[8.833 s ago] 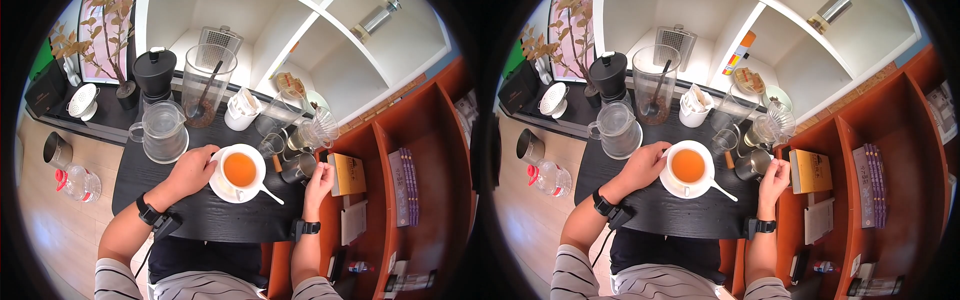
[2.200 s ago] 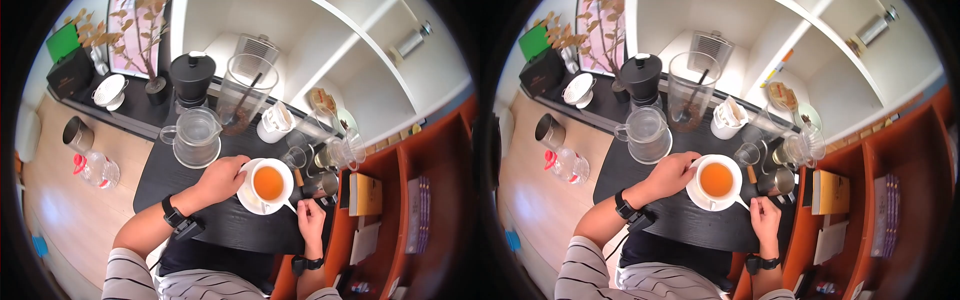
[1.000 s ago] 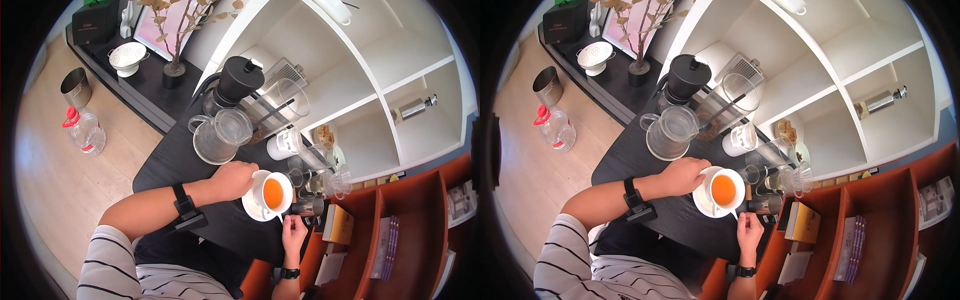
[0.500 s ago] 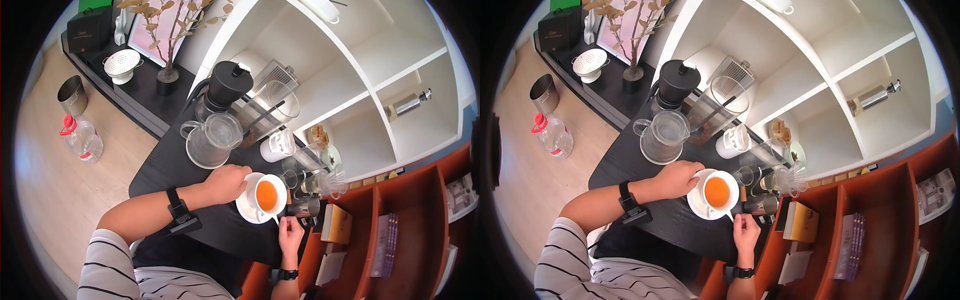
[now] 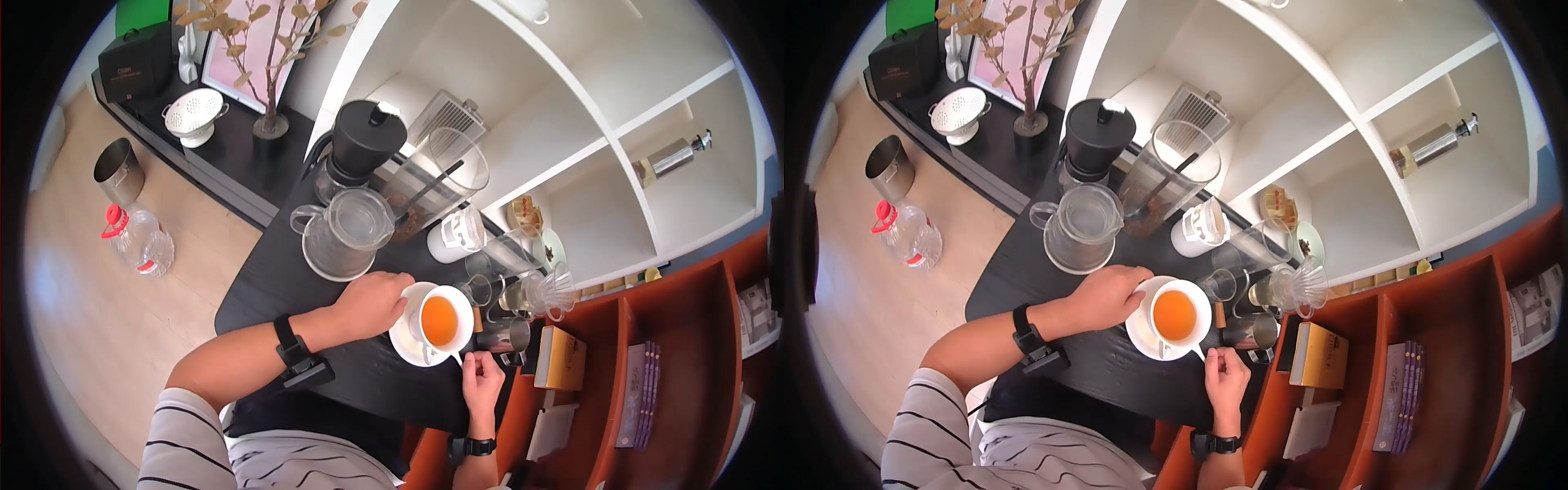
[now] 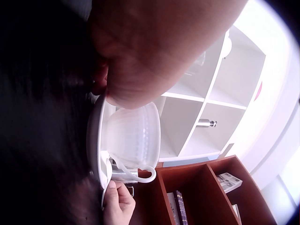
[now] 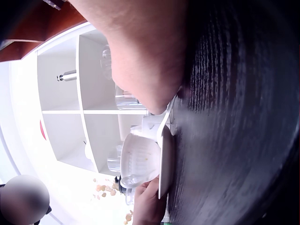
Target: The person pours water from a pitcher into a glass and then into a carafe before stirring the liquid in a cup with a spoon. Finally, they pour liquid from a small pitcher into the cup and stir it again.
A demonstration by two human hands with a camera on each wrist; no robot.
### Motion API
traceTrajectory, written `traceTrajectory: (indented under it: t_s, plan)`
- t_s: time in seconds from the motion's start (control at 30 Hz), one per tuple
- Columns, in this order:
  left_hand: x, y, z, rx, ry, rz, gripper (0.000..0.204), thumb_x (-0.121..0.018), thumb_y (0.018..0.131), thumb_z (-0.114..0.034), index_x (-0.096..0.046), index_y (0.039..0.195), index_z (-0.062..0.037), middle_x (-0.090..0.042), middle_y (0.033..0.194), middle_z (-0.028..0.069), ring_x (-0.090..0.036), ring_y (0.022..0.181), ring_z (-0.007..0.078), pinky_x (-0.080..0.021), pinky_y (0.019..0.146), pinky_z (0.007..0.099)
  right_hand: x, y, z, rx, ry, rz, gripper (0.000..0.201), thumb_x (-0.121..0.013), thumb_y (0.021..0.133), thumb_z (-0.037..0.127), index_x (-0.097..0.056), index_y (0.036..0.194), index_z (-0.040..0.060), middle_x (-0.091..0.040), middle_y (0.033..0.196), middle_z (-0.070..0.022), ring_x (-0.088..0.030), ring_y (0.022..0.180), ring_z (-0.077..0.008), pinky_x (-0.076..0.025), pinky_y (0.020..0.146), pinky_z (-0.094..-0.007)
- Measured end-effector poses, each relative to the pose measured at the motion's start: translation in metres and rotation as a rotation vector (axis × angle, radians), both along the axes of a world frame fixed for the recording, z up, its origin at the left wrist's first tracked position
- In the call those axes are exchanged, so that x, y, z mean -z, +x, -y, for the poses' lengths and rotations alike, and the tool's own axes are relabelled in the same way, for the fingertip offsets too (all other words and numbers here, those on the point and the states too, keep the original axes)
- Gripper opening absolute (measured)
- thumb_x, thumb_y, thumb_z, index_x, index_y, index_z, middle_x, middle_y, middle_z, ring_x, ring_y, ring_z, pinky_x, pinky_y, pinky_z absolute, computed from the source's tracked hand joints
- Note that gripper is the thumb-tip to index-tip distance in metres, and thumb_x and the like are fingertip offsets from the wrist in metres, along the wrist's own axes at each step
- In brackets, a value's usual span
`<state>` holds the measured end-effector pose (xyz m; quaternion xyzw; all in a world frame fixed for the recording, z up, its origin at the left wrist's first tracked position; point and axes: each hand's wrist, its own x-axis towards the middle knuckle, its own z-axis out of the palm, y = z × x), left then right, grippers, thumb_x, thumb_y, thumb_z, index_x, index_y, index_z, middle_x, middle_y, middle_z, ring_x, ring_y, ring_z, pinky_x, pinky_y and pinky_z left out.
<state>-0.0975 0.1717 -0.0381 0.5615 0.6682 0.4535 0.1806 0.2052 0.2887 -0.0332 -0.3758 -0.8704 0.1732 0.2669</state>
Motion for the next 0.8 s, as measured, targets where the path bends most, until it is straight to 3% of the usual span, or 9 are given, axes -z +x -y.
traceTrajectory:
  t_s: [0.07, 0.8]
  plan:
    - [0.0006, 0.0004, 0.0004, -0.001, 0.006, -0.002, 0.029, -0.066, 0.096, -0.011, -0.067, 0.123, -0.0023, -0.074, 0.106, 0.0198, -0.071, 0.103, 0.0403, -0.056, 0.090, 0.0500, 0.0002, -0.0007, -0.0010, 0.003, -0.006, -0.024, 0.018, -0.075, 0.098, 0.013, -0.068, 0.087, 0.0004, -0.058, 0.064, -0.0102, -0.057, 0.054, -0.0208, -0.045, 0.054, -0.0348]
    - [-0.0035, 0.0022, -0.0013, 0.000, 0.023, 0.015, 0.030, -0.066, 0.096, -0.009, -0.066, 0.125, -0.0032, -0.073, 0.096, 0.0183, -0.070, 0.092, 0.0386, -0.054, 0.081, 0.0487, -0.0027, 0.0020, -0.0009, -0.019, 0.032, -0.015, 0.017, -0.075, 0.096, 0.009, -0.066, 0.084, 0.0003, -0.057, 0.065, -0.0102, -0.057, 0.054, -0.0243, -0.044, 0.053, -0.0370]
